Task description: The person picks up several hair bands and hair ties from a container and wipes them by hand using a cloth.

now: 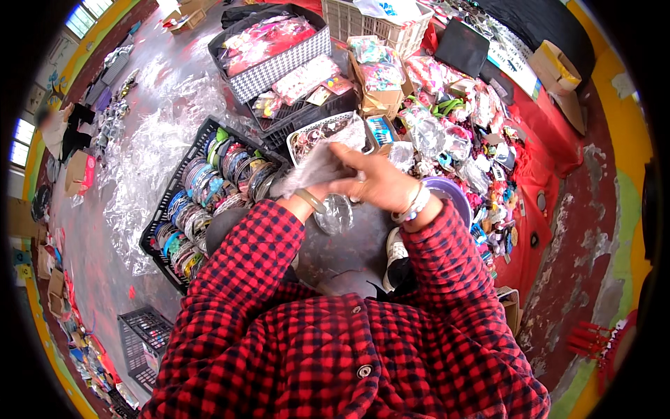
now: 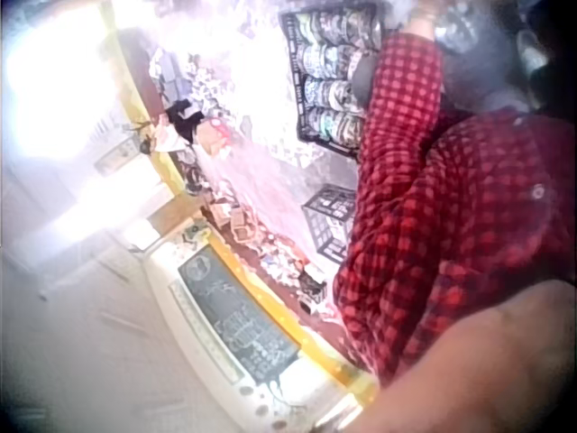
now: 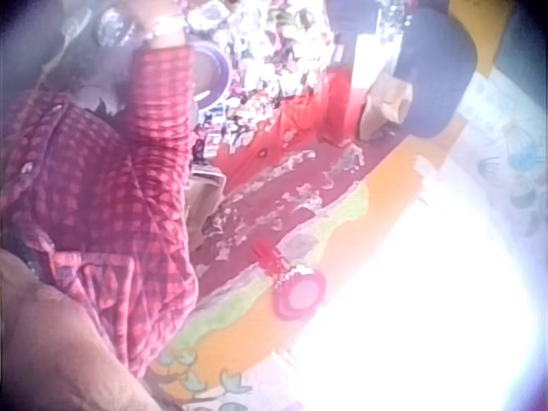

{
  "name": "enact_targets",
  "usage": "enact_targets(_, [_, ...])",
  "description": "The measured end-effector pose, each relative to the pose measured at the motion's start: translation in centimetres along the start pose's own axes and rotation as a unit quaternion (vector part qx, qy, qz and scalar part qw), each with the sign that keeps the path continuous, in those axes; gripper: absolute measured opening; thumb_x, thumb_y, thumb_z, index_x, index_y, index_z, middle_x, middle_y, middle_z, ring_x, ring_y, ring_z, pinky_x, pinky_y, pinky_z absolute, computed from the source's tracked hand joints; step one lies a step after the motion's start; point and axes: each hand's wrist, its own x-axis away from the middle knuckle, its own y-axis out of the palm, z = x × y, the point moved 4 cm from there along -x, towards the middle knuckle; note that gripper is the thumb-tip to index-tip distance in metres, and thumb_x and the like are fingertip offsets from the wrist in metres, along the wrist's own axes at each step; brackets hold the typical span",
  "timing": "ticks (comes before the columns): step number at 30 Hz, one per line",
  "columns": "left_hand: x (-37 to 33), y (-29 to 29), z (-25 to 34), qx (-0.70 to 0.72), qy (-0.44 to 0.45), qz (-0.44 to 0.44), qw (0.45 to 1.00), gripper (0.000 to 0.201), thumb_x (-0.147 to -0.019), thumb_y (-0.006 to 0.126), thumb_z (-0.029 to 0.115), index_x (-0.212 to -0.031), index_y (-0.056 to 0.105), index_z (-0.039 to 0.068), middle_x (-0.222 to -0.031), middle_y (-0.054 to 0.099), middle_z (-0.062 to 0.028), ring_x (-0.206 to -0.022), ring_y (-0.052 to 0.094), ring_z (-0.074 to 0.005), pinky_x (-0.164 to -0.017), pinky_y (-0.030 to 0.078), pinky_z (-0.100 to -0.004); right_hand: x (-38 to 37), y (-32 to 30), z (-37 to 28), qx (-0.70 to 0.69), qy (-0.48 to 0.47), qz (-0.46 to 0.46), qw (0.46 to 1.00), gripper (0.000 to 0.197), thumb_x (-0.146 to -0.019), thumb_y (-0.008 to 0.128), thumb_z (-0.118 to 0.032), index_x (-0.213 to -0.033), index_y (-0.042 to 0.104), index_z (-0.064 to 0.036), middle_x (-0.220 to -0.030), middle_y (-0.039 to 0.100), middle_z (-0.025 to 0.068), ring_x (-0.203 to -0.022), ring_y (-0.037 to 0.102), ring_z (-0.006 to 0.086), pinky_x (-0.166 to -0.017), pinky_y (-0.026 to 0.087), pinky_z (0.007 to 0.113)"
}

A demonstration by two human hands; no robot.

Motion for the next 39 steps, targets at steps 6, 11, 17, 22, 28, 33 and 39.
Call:
enact_targets(6, [-2.9, -6.4, -3.5, 0.450, -0.159, -0.021, 0.878, 0.034, -0.077, 0.052, 0.024, -0.106, 0.052, 0.007, -0.097, 0.058, -0.0119, -0.097, 0.054, -0.0219, -0.082, 0.043, -0.0333, 0.4, -2.0, 8.6, -0.142, 0.243, 0.150, 0.948, 0.046, -0.081, 0.057, -0.031, -0.110, 0.053, 0.0052, -0.110, 0.056, 0.0195, -0.099, 0.056, 0.0269, -0.084, 0.042, 0.029])
enact_targets(11, [-1.6, -6.3, -1.3, 0.375, -0.038, 0.214, 0.901, 0.036, -0.087, 0.042, 0.016, -0.121, 0.044, 0.002, -0.114, 0.051, -0.0119, -0.106, 0.049, -0.0198, -0.090, 0.039, -0.0294, -0.1, 1.4, 6.3, -0.546, 0.253, 0.209, 0.771, 0.028, -0.085, 0.055, -0.012, -0.110, 0.048, -0.0016, -0.099, 0.058, 0.0066, -0.088, 0.055, 0.0164, -0.079, 0.044, 0.030])
enact_targets(17, [-3.5, -1.8, -0.6, 0.806, -0.072, 0.139, 0.571, 0.039, -0.090, 0.040, 0.012, -0.127, 0.036, 0.000, -0.126, 0.042, -0.0154, -0.116, 0.042, -0.0206, -0.098, 0.032, -0.0301, -0.5, -0.4, 6.4, -0.591, 0.204, 0.261, 0.736, 0.025, -0.085, 0.054, -0.019, -0.104, 0.053, -0.0026, -0.097, 0.060, 0.0072, -0.087, 0.057, 0.0203, -0.082, 0.045, 0.034])
enact_targets(22, [-0.1, -4.2, -1.6, 0.606, -0.037, 0.218, 0.764, 0.034, -0.084, 0.053, 0.009, -0.117, 0.050, 0.002, -0.120, 0.050, -0.0129, -0.114, 0.045, -0.0232, -0.097, 0.033, -0.0317, -0.7, -2.3, 6.4, -0.650, 0.151, 0.268, 0.695, 0.029, -0.087, 0.051, -0.025, -0.104, 0.054, -0.0012, -0.100, 0.060, 0.0113, -0.092, 0.057, 0.0247, -0.085, 0.045, 0.041])
enact_targets(28, [-0.8, -5.6, -1.5, 0.627, -0.066, 0.261, 0.731, 0.023, -0.078, 0.058, 0.010, -0.101, 0.061, 0.008, -0.101, 0.060, -0.0114, -0.094, 0.056, -0.0291, -0.083, 0.043, -0.0360, -0.5, -1.9, 7.5, -0.679, 0.152, 0.268, 0.666, 0.027, -0.087, 0.051, -0.025, -0.102, 0.055, -0.0022, -0.096, 0.061, 0.0107, -0.089, 0.058, 0.0245, -0.083, 0.046, 0.040])
enact_targets(33, [-0.4, -4.9, -0.6, 0.697, -0.063, 0.230, 0.676, 0.027, -0.082, 0.053, 0.000, -0.108, 0.057, 0.002, -0.110, 0.058, -0.0096, -0.103, 0.054, -0.0212, -0.088, 0.041, -0.0297, -0.3, -1.7, 7.5, -0.651, 0.165, 0.288, 0.683, 0.029, -0.086, 0.053, -0.026, -0.102, 0.055, -0.0021, -0.096, 0.060, 0.0095, -0.088, 0.058, 0.0232, -0.081, 0.046, 0.039])
enact_targets(39, [-0.2, -5.6, -0.7, 0.758, -0.083, 0.267, 0.589, 0.026, -0.080, 0.056, -0.002, -0.106, 0.058, 0.000, -0.109, 0.058, -0.0092, -0.101, 0.055, -0.0193, -0.087, 0.042, -0.0293, -0.8, -1.0, 5.1, -0.587, 0.146, 0.312, 0.733, 0.032, -0.085, 0.056, -0.030, -0.101, 0.054, -0.0025, -0.095, 0.060, 0.0078, -0.086, 0.057, 0.0200, -0.079, 0.046, 0.035])
